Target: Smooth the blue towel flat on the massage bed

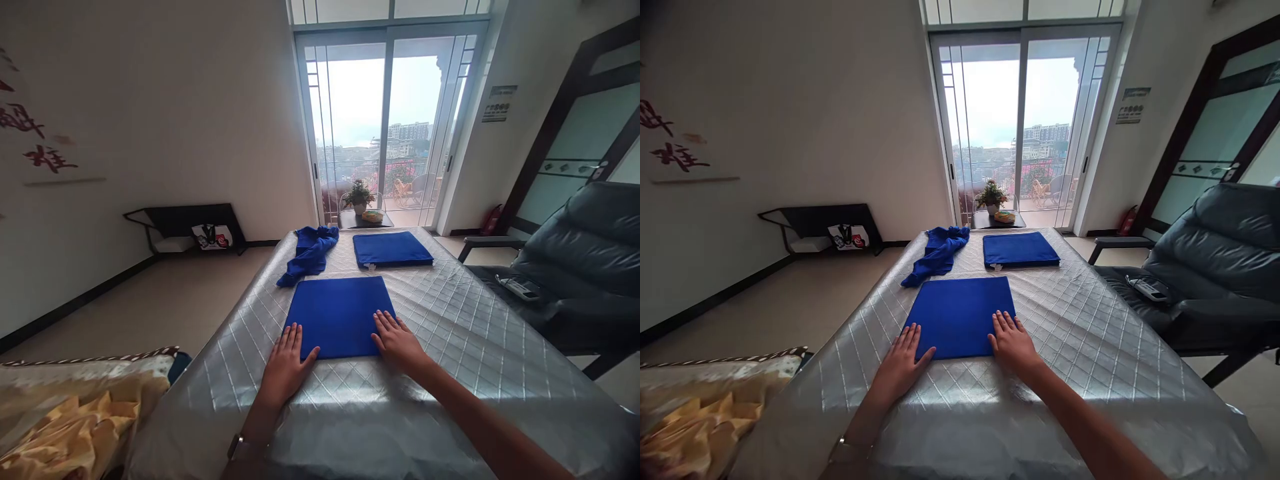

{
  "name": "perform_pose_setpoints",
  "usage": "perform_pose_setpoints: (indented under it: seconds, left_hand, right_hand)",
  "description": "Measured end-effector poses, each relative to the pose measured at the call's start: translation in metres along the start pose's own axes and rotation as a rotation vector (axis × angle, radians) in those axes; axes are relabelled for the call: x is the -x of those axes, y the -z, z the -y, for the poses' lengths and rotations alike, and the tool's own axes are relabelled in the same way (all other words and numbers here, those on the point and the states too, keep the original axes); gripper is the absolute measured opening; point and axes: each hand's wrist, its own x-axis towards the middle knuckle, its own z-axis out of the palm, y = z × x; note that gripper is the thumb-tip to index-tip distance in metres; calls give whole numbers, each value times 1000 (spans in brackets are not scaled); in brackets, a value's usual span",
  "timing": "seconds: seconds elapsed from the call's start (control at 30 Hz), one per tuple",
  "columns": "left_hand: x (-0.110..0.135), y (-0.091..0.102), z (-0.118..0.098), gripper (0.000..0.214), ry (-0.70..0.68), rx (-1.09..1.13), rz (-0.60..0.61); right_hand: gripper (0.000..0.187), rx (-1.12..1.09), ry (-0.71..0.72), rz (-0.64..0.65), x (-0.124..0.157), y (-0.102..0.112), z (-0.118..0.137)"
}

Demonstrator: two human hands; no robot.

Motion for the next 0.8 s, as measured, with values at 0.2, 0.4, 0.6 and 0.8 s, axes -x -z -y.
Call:
perform_pose_setpoints:
  seconds: [0.2, 0.4, 0.6, 0.8]
  left_hand:
    - [0, 2, -1, 93, 16, 0, 29]
    - [0, -2, 3, 90, 10, -18, 36]
    - [1, -4, 4, 91, 22, -34, 49]
    - [-1, -8, 12, 92, 23, -98, 66]
  right_hand:
    - [65, -31, -34, -61, -51, 16, 7]
    - [70, -77, -150, -53, -72, -12, -1]
    - [72, -97, -126, -29, -70, -17, -9]
    - [72, -117, -125, -22, -69, -13, -7]
